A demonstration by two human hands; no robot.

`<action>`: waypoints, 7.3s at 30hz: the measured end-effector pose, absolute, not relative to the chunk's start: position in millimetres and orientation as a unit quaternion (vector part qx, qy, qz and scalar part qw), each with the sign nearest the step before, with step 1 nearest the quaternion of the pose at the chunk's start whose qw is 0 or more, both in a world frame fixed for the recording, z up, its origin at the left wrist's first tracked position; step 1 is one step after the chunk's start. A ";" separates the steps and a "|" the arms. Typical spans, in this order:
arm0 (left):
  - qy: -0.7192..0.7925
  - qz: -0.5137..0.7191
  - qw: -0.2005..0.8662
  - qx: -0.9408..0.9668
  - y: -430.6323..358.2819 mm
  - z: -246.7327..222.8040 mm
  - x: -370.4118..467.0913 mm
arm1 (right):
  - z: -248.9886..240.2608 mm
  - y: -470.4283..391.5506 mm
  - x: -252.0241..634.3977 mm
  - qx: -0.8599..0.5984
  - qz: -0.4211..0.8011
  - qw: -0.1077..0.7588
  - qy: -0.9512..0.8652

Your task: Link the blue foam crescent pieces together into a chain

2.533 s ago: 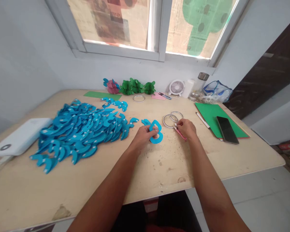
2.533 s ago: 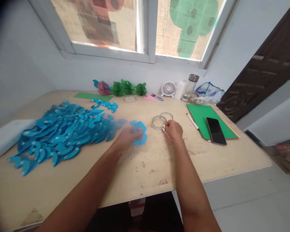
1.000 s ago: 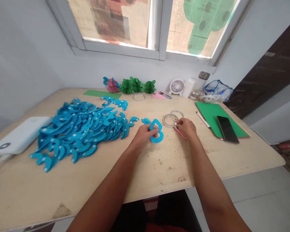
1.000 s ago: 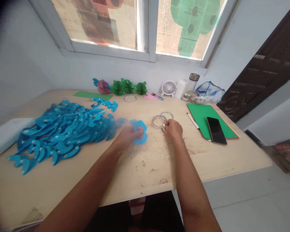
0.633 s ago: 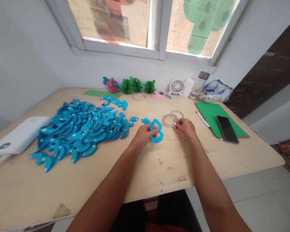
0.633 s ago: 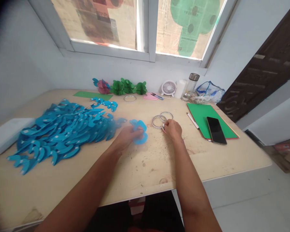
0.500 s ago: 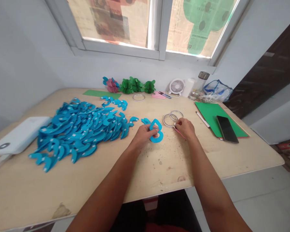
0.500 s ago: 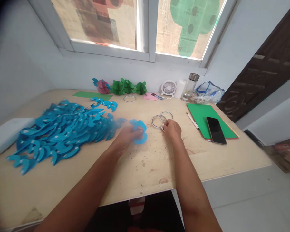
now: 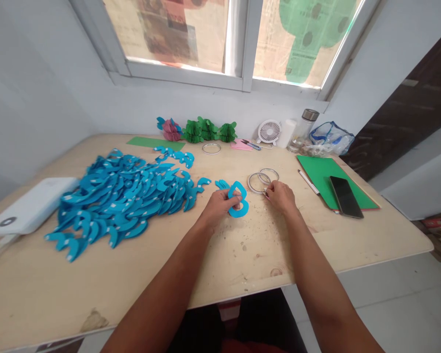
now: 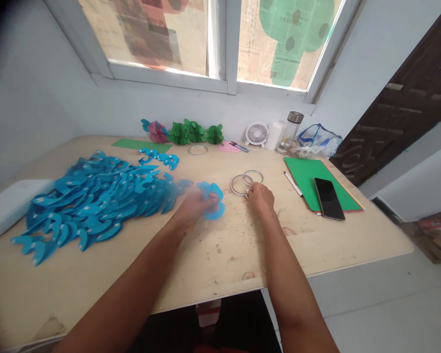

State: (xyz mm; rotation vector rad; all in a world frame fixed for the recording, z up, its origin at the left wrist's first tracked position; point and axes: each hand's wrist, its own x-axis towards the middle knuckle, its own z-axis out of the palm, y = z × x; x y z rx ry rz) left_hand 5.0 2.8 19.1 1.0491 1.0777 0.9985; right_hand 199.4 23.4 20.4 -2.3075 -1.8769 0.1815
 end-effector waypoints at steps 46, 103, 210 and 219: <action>0.494 0.437 0.584 0.473 6.2 21.8 7.4 | 28.9 10.2 168.0 -0.456 0.552 0.391 -0.578; 0.513 0.503 0.567 0.403 1.1 25.8 9.8 | 14.1 13.6 152.4 -0.496 0.503 0.444 -0.551; 0.484 0.556 0.508 0.445 5.4 14.8 12.0 | 5.5 14.5 152.5 -0.491 0.486 0.413 -0.594; 0.508 0.561 0.485 0.438 9.4 15.4 7.0 | 9.2 17.9 156.9 -0.512 0.449 0.433 -0.591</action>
